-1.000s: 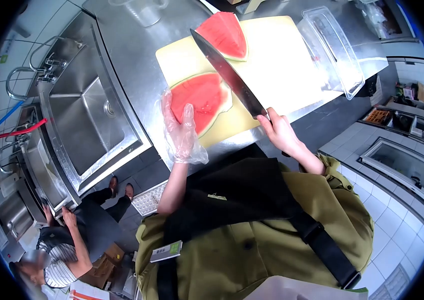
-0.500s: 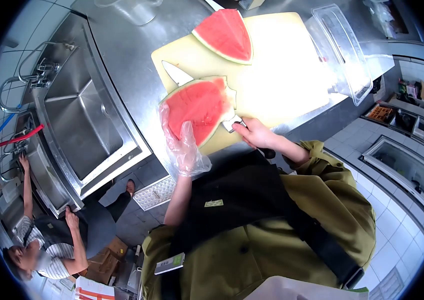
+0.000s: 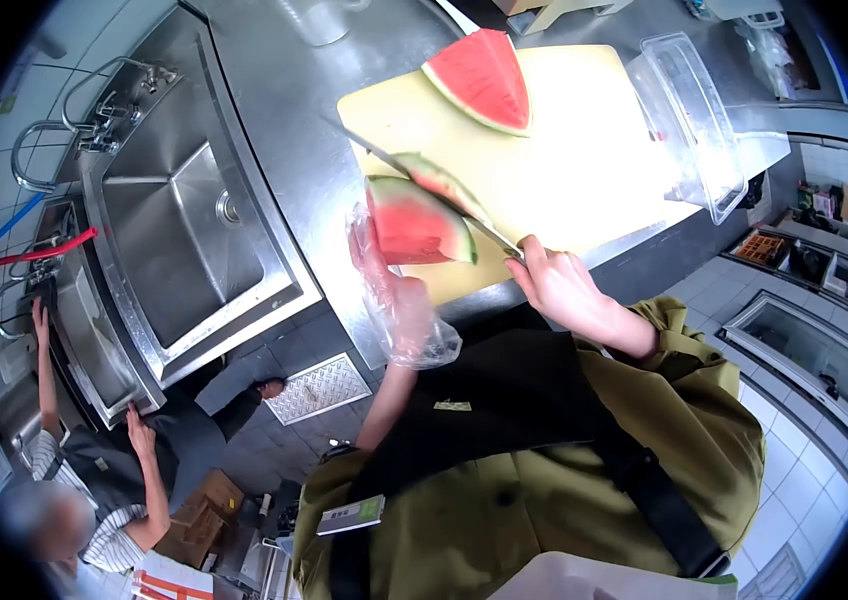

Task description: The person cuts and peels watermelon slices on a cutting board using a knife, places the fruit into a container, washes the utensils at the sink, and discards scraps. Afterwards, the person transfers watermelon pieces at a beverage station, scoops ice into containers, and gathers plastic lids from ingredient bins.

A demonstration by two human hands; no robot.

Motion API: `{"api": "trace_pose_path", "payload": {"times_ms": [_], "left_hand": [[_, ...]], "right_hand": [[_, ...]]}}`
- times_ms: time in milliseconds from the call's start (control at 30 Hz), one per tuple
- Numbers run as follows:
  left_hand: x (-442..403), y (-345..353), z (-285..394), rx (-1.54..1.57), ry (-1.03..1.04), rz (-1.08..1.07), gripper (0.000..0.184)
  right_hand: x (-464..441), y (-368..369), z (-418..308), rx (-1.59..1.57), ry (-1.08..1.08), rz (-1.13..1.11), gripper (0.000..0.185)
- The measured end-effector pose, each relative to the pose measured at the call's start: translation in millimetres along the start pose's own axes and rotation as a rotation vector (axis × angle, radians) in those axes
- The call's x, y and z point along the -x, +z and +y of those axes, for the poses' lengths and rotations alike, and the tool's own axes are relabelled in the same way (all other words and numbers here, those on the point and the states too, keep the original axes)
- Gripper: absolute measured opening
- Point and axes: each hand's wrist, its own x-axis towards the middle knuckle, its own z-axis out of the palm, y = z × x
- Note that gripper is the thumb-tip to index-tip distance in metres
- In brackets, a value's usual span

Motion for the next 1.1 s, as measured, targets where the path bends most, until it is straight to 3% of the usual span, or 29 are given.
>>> {"api": "trace_pose_path", "payload": {"times_ms": [67, 167, 200, 267, 300, 400, 433, 467, 533, 600, 700, 833, 933, 967, 1100], "left_hand": [[-8, 8, 32, 0.355, -0.067, -0.012, 0.058], [-19, 15, 43, 0.421, -0.263, 0.144, 0.049], [-23, 16, 43, 0.463, -0.347, 0.18, 0.045], [-25, 13, 23, 0.541, -0.297, 0.227, 0.034], [-25, 5, 22, 0.604, -0.33, 0.201, 0.033], [-25, -1, 24, 0.591, -0.331, 0.176, 0.036], [-23, -2, 19, 0.554, -0.312, 0.177, 0.038], [-21, -2, 12, 0.519, -0.291, 0.179, 0.041], [-11, 0, -8, 0.307, -0.146, 0.2, 0.045], [-9, 2, -15, 0.435, -0.18, 0.187, 0.047], [-14, 2, -12, 0.632, -0.222, 0.167, 0.049], [-20, -4, 5, 0.606, -0.275, 0.131, 0.053], [-21, -5, -7, 0.431, -0.277, 0.162, 0.05], [-18, -11, -9, 0.292, -0.343, 0.069, 0.046], [-22, -13, -3, 0.394, -0.333, 0.072, 0.046]], "right_hand": [[-2, 9, 1, -0.062, 0.016, 0.006, 0.023], [2, 17, -5, 0.091, -0.018, 0.136, 0.022], [1, 19, -2, -0.061, -0.002, 0.072, 0.022], [-2, 21, 9, -0.366, 0.034, -0.057, 0.024], [-6, 14, 7, -0.612, 0.166, -0.226, 0.024], [-9, 15, 2, -1.069, 0.376, -0.29, 0.023], [-7, 14, 1, -1.096, 0.466, -0.205, 0.023], [-5, 19, 13, -1.04, 0.524, -0.132, 0.024], [5, 6, 18, -0.458, 0.326, -0.022, 0.022], [15, 0, 1, -0.144, 0.069, 0.135, 0.019], [15, -17, -30, 0.187, -0.143, 0.151, 0.023], [15, -20, -38, 0.349, -0.203, 0.087, 0.026], [13, -10, -38, 0.532, -0.188, 0.067, 0.026], [10, -5, -35, 0.574, -0.135, 0.04, 0.023], [0, -3, -20, 0.42, -0.143, 0.013, 0.02]]}}
